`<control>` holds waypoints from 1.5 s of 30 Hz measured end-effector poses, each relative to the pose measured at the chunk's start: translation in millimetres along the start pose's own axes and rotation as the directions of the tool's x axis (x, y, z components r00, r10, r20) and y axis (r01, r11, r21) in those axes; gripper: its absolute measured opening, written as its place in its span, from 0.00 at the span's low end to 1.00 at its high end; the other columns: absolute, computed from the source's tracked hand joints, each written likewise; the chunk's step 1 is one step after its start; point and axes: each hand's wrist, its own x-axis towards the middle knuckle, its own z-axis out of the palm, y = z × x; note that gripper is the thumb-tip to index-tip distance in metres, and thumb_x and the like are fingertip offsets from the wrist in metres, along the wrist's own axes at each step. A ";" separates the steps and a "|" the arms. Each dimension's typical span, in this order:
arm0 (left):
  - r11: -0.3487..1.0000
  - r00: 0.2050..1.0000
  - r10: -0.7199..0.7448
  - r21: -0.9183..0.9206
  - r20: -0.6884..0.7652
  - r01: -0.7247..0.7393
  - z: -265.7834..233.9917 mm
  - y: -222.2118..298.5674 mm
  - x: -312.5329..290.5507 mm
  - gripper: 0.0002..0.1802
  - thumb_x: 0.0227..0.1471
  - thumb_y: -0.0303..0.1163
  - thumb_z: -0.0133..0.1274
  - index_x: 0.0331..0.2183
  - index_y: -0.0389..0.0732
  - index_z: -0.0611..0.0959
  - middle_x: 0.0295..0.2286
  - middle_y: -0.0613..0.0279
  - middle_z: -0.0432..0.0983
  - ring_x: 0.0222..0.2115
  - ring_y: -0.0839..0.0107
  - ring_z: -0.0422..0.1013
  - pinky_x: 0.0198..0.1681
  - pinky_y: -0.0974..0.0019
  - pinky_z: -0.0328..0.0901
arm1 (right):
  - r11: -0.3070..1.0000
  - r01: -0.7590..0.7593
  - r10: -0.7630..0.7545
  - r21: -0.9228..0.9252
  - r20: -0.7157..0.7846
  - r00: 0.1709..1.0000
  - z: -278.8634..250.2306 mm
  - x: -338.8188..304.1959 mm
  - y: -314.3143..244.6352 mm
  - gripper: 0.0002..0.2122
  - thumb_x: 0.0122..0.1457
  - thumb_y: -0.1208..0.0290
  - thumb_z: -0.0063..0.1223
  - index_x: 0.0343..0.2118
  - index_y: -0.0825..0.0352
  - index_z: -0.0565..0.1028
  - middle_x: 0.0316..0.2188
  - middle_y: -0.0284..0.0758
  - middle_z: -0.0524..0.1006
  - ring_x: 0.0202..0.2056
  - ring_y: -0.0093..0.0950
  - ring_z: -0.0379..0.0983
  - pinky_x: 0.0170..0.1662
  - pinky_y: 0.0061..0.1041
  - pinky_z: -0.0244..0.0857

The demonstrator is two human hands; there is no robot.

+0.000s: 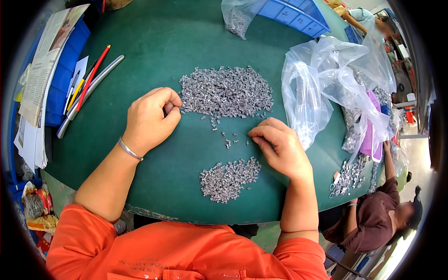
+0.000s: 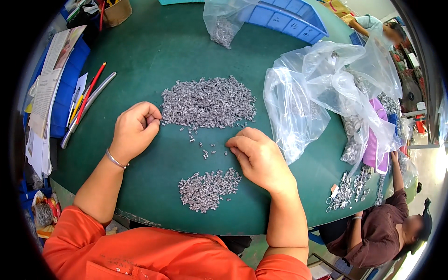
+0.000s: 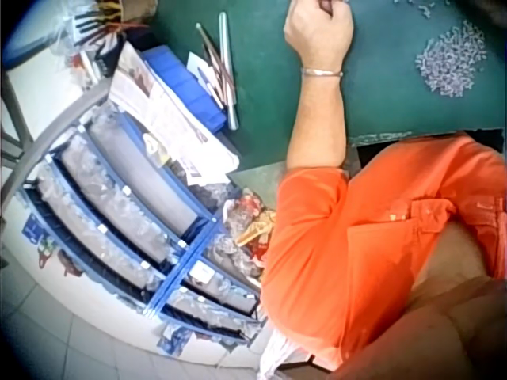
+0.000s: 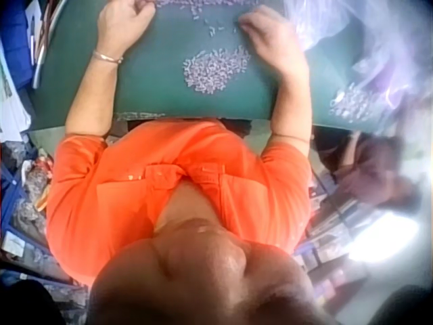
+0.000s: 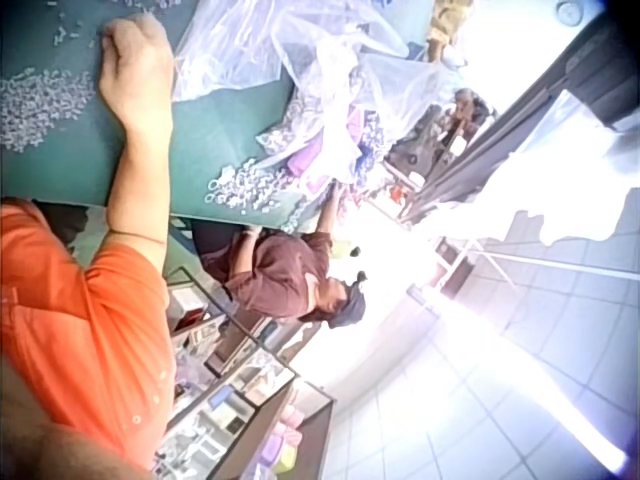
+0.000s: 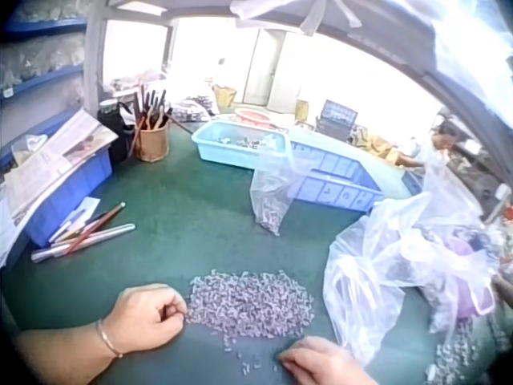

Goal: The person sorts small metal components on a table by hand, picking individual pieces from a large pile and moving them into a smaller pile.

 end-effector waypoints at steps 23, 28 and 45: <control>1.000 1.000 -0.001 0.003 -0.023 0.001 0.7 1.2 -0.6 0.04 0.47 0.20 0.56 0.29 0.36 0.81 0.24 0.63 0.75 0.22 0.77 0.70 0.27 0.71 0.65 | 0.999 0.003 -0.013 0.052 0.197 0.980 -13.8 -2.8 -7.1 0.04 0.51 0.80 0.61 0.31 0.68 0.80 0.29 0.38 0.77 0.35 0.42 0.75 0.38 0.36 0.70; 1.000 1.000 0.009 0.005 -0.023 -0.009 1.3 0.6 -0.1 0.04 0.47 0.20 0.56 0.29 0.36 0.82 0.24 0.63 0.75 0.23 0.77 0.71 0.27 0.71 0.65 | 0.995 0.026 -0.032 0.100 0.062 0.998 -2.2 0.3 -13.7 0.07 0.50 0.83 0.63 0.32 0.69 0.80 0.32 0.38 0.77 0.34 0.38 0.75 0.37 0.33 0.70; 1.000 1.000 -0.014 0.006 -0.014 0.014 0.3 0.5 -0.5 0.04 0.47 0.20 0.56 0.29 0.36 0.81 0.23 0.64 0.74 0.22 0.77 0.70 0.27 0.71 0.65 | 0.973 0.169 -0.193 0.158 0.149 0.970 4.4 6.3 -6.4 0.07 0.48 0.81 0.63 0.32 0.66 0.82 0.30 0.35 0.75 0.35 0.36 0.73 0.37 0.32 0.68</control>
